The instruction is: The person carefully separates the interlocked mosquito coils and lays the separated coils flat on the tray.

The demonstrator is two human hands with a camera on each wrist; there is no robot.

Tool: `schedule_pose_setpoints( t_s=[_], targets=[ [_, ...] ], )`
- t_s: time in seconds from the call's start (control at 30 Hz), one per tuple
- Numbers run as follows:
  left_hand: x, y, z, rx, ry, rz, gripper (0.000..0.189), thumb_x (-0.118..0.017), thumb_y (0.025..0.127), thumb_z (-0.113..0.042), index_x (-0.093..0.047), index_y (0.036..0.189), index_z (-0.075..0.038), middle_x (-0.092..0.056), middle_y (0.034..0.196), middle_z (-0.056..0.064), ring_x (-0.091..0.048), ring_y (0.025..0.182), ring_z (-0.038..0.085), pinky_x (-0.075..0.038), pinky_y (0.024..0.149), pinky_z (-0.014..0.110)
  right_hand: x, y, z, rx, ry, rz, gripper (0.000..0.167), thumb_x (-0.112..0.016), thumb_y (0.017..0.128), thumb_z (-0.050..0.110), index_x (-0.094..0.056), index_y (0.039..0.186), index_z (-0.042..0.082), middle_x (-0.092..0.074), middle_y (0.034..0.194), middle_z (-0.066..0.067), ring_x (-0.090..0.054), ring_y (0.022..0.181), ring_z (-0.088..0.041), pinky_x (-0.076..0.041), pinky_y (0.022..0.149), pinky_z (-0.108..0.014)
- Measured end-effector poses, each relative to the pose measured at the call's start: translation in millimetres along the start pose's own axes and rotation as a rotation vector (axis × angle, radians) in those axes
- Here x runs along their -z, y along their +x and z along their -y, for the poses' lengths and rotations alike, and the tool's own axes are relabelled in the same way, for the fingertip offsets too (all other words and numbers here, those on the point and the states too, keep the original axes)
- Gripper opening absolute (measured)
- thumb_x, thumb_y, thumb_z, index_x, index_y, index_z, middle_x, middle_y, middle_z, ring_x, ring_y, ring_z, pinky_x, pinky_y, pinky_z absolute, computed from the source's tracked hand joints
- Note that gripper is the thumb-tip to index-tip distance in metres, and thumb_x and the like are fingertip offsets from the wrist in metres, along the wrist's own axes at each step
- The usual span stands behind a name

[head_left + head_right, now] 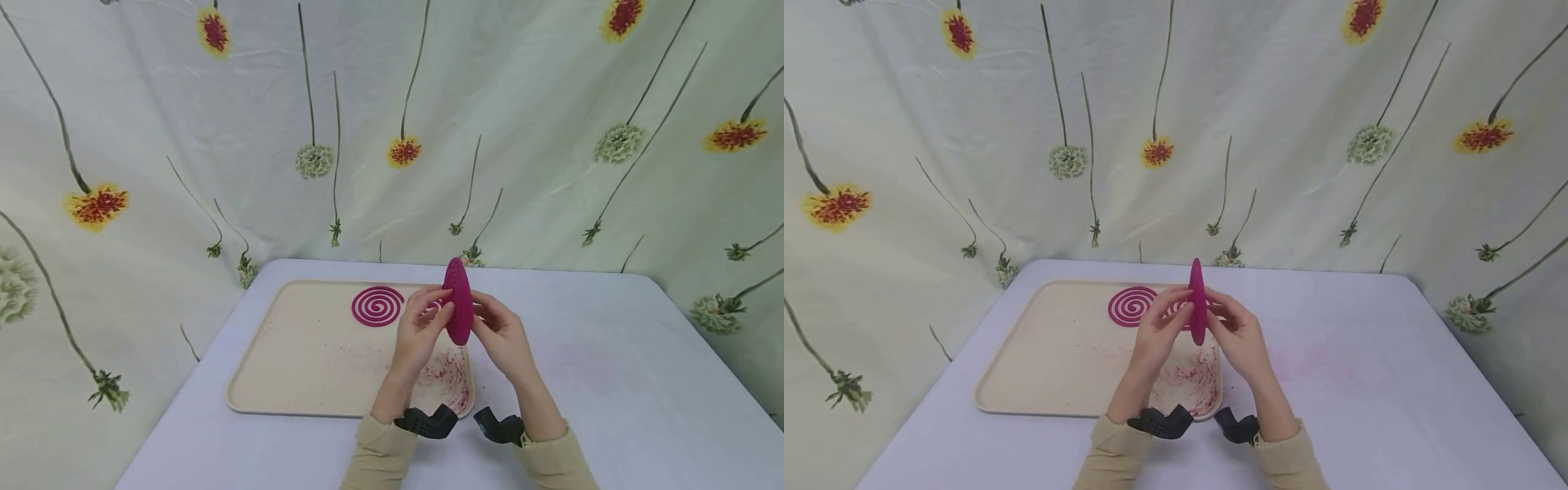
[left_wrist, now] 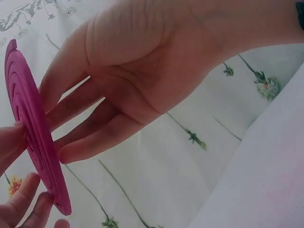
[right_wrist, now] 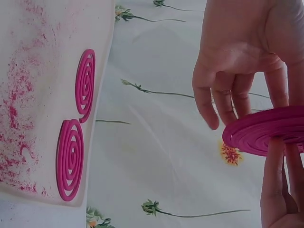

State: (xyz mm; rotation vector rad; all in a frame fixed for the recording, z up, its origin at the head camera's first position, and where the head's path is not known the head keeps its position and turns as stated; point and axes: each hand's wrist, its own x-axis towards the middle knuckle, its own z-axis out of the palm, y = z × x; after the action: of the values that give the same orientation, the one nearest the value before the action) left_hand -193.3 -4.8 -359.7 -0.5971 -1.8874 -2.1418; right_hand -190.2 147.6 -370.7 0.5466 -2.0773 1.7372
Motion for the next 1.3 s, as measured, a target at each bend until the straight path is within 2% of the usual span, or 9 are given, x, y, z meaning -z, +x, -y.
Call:
schedule_pose_setpoints(
  t_s=[0.07,0.17,0.3,0.53,0.67,0.8,1.03,1.2,1.3],
  targets=[
    [1.4,0.1,0.8,0.007,-0.024,0.0,0.027,-0.059,0.091,-0.003,-0.06,0.116,0.006,-0.056,0.117,0.019,-0.053,0.105,0.028,-0.049,0.09,0.04,0.0,-0.2,0.3,0.011,-0.022,0.003,0.032,-0.058,0.09,-0.001,-0.058,0.122,-0.003,-0.062,0.112,-0.022,-0.061,0.094,-0.006,-0.053,0.079,-0.025],
    [4.1,2.6,13.2,0.036,-0.08,-0.009,0.027,-0.062,0.09,-0.008,-0.062,0.115,0.003,-0.061,0.11,0.015,-0.058,0.094,0.024,-0.054,0.082,0.035,1.0,-0.4,0.9,0.043,-0.031,0.022,0.029,-0.057,0.091,0.0,-0.06,0.12,-0.003,-0.063,0.112,-0.02,-0.061,0.095,-0.006,-0.052,0.08,-0.025],
    [5.4,4.9,25.5,0.068,-0.115,-0.023,0.029,-0.065,0.089,-0.015,-0.065,0.114,-0.002,-0.062,0.109,0.012,-0.059,0.094,0.023,-0.053,0.083,0.035,1.8,-0.4,2.3,0.07,-0.015,0.035,0.028,-0.057,0.091,0.0,-0.061,0.118,-0.003,-0.063,0.112,-0.019,-0.061,0.097,-0.007,-0.053,0.08,-0.025],
    [2.8,0.9,3.6,0.128,-0.106,-0.029,0.026,-0.062,0.09,-0.006,-0.062,0.113,0.005,-0.062,0.108,0.014,-0.06,0.094,0.02,-0.052,0.086,0.035,1.5,-1.3,2.8,0.06,0.0,0.027,0.027,-0.059,0.09,0.001,-0.063,0.116,-0.002,-0.064,0.111,-0.017,-0.062,0.097,-0.011,-0.053,0.079,-0.026],
    [4.2,2.6,8.8,0.142,-0.118,-0.036,0.026,-0.062,0.089,-0.003,-0.063,0.114,0.005,-0.062,0.108,0.013,-0.06,0.093,0.018,-0.052,0.085,0.034,1.8,-1.2,3.1,0.064,-0.007,0.021,0.026,-0.06,0.089,0.0,-0.064,0.115,-0.003,-0.064,0.11,-0.015,-0.062,0.097,-0.011,-0.054,0.078,-0.027],
    [4.6,5.2,18.8,0.109,-0.132,-0.034,0.027,-0.063,0.089,-0.004,-0.064,0.114,0.004,-0.062,0.109,0.014,-0.059,0.093,0.019,-0.053,0.084,0.034,1.6,-0.6,4.4,0.076,-0.023,-0.007,0.026,-0.061,0.088,-0.002,-0.065,0.114,-0.003,-0.065,0.109,-0.016,-0.063,0.096,-0.01,-0.054,0.077,-0.026],
    [1.7,3.5,19.6,-0.007,-0.094,0.023,0.028,-0.063,0.09,-0.013,-0.066,0.112,0.003,-0.06,0.11,0.014,-0.057,0.099,0.024,-0.053,0.085,0.036,-0.8,-0.6,5.5,0.034,0.006,-0.096,0.022,-0.065,0.086,0.001,-0.067,0.108,-0.002,-0.067,0.102,-0.011,-0.066,0.089,-0.01,-0.054,0.077,-0.026],
    [-1.3,2.2,18.0,-0.057,-0.063,0.046,0.026,-0.061,0.09,-0.006,-0.065,0.113,0.006,-0.061,0.11,0.017,-0.057,0.101,0.025,-0.052,0.085,0.036,-1.1,-0.9,5.2,0.009,0.037,-0.143,0.019,-0.065,0.086,0.001,-0.068,0.104,-0.004,-0.068,0.096,0.002,-0.067,0.086,-0.012,-0.054,0.076,-0.027],
    [-3.4,1.5,14.7,-0.072,-0.034,0.033,0.025,-0.059,0.091,-0.003,-0.064,0.114,0.006,-0.06,0.111,0.018,-0.055,0.104,0.026,-0.051,0.087,0.035,-1.6,-0.7,4.7,0.021,0.029,-0.142,0.018,-0.064,0.087,0.0,-0.068,0.104,-0.004,-0.068,0.096,0.0,-0.067,0.086,-0.011,-0.055,0.075,-0.027]
  ],
)
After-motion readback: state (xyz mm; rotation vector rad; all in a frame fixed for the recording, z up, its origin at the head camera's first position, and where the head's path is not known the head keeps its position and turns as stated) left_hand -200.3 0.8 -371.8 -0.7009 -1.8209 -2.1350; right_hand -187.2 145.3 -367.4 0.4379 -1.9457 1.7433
